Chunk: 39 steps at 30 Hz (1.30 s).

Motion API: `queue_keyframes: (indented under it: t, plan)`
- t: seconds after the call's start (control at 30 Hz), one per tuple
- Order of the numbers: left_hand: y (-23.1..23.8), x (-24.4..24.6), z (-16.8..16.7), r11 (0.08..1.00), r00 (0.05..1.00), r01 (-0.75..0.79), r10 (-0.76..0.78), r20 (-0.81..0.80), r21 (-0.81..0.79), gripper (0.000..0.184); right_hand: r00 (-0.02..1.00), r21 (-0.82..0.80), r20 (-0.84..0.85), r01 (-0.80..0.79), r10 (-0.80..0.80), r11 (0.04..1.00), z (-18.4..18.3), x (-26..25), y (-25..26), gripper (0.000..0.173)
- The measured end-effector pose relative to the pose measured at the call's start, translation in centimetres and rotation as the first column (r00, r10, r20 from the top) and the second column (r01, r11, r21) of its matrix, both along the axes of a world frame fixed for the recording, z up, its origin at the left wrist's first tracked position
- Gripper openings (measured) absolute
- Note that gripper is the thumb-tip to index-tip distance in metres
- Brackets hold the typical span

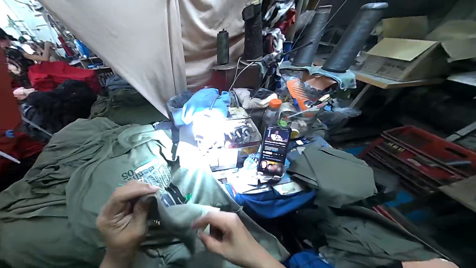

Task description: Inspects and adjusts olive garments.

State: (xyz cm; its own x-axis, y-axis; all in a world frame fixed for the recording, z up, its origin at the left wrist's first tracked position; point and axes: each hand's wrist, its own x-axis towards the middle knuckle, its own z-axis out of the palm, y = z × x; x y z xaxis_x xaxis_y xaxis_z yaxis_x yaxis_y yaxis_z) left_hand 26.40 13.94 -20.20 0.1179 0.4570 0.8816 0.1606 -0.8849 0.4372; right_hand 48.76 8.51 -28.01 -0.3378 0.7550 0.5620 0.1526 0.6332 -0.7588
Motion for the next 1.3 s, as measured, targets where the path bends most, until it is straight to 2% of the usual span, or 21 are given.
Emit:
queue_keyframes:
  t: [0.07,0.13,0.23,0.27,0.33,0.37,0.4,0.43,0.53,0.6,0.73,0.8,0.83,0.9,0.97,1.0,1.03,1.1,1.17,1.2,1.3]
  plan:
    - [1.3,-1.5,2.7,0.986,0.98,0.03,0.003,-0.199,0.163,0.016,0.988,0.007,-0.05,-0.148,0.148,0.989,-0.5,-0.7,-0.3,0.011]
    - [3.4,-1.9,4.9,0.977,0.934,0.074,0.002,-0.358,0.2,0.013,0.973,-0.002,-0.111,-0.203,0.201,0.979,-1.2,-1.0,-0.4,0.012]
    - [6.0,-0.4,5.8,0.979,0.862,0.094,0.011,-0.507,0.182,0.014,0.981,-0.055,-0.195,-0.033,0.022,0.998,-1.7,-0.9,0.3,0.015]
    - [5.8,0.4,5.4,0.976,0.826,0.06,0.069,-0.559,0.21,0.015,0.974,-0.059,-0.218,0.043,-0.055,0.997,-1.2,-0.6,0.8,0.024]
    - [4.4,2.0,4.0,0.954,0.761,0.05,0.156,-0.63,0.296,0.015,0.96,-0.052,-0.236,0.142,-0.15,0.989,0.5,-0.2,1.7,0.056]
    - [3.5,2.6,3.4,0.945,0.748,0.069,0.164,-0.644,0.321,0.015,0.959,-0.046,-0.232,0.155,-0.161,0.987,1.5,0.0,1.9,0.066]
    - [2.6,2.9,3.0,0.937,0.745,0.097,0.155,-0.649,0.335,0.016,0.963,-0.039,-0.221,0.148,-0.153,0.988,2.4,-0.1,2.1,0.068]
    - [1.8,3.0,2.9,0.929,0.753,0.118,0.146,-0.641,0.35,0.017,0.97,-0.035,-0.211,0.117,-0.122,0.992,3.0,-0.2,2.2,0.059]
    - [0.0,1.6,4.1,0.928,0.836,0.066,0.149,-0.528,0.367,0.018,0.982,-0.021,-0.183,-0.043,0.038,0.999,3.1,-1.0,2.8,0.015]
    - [-0.4,-0.2,5.4,0.947,0.903,-0.001,0.138,-0.407,0.32,0.017,0.984,-0.053,-0.144,-0.111,0.103,0.992,2.3,-0.9,2.9,0.014]
    - [0.5,-1.8,4.9,0.996,0.961,-0.055,0.07,-0.266,0.066,0.017,0.973,0.083,-0.179,0.16,-0.143,0.984,2.5,0.2,2.6,0.008]
    - [0.6,-0.2,2.4,0.993,0.98,-0.003,-0.021,-0.198,-0.12,0.022,0.956,0.078,-0.257,0.164,-0.139,0.983,3.2,0.5,2.5,0.007]
    - [0.4,1.1,0.7,0.967,0.989,0.057,-0.089,-0.122,-0.247,0.026,0.949,0.033,-0.297,0.119,-0.104,0.992,3.5,0.6,2.2,0.007]
    - [-0.4,3.6,-3.2,0.833,0.981,0.19,-0.181,0.067,-0.52,0.03,0.939,-0.075,-0.332,0.073,-0.094,0.995,3.7,0.4,1.8,0.008]
    - [-1.3,5.1,-6.9,0.68,0.957,0.286,-0.241,0.162,-0.675,0.038,0.945,-0.072,-0.265,0.177,-0.19,0.981,3.4,0.6,1.8,0.013]
    - [-2.0,5.4,-8.4,0.626,0.942,0.314,-0.296,0.154,-0.714,0.05,0.947,-0.029,-0.207,0.245,-0.246,0.969,3.2,0.9,1.9,0.015]
    - [-2.8,5.6,-9.6,0.61,0.926,0.325,-0.36,0.113,-0.723,0.066,0.942,0.006,-0.168,0.297,-0.292,0.955,3.0,1.2,2.0,0.016]
    - [-4.7,6.0,-11.1,0.691,0.915,0.215,-0.389,-0.105,-0.69,0.092,0.928,0.011,-0.155,0.345,-0.339,0.939,3.0,1.5,1.9,0.015]
    - [-5.8,6.6,-12.7,0.8,0.912,0.053,-0.282,-0.297,-0.598,0.094,0.912,-0.013,-0.17,0.377,-0.374,0.926,3.0,1.6,1.8,0.014]
    - [-6.0,7.1,-13.2,0.809,0.934,0.032,-0.234,-0.271,-0.587,0.095,0.902,-0.015,-0.171,0.4,-0.397,0.916,3.0,1.6,1.8,0.013]
    - [-5.0,7.8,-13.0,0.793,0.989,0.142,-0.141,0.049,-0.593,0.082,0.864,0.036,-0.17,0.486,-0.473,0.873,2.8,2.0,2.2,0.011]
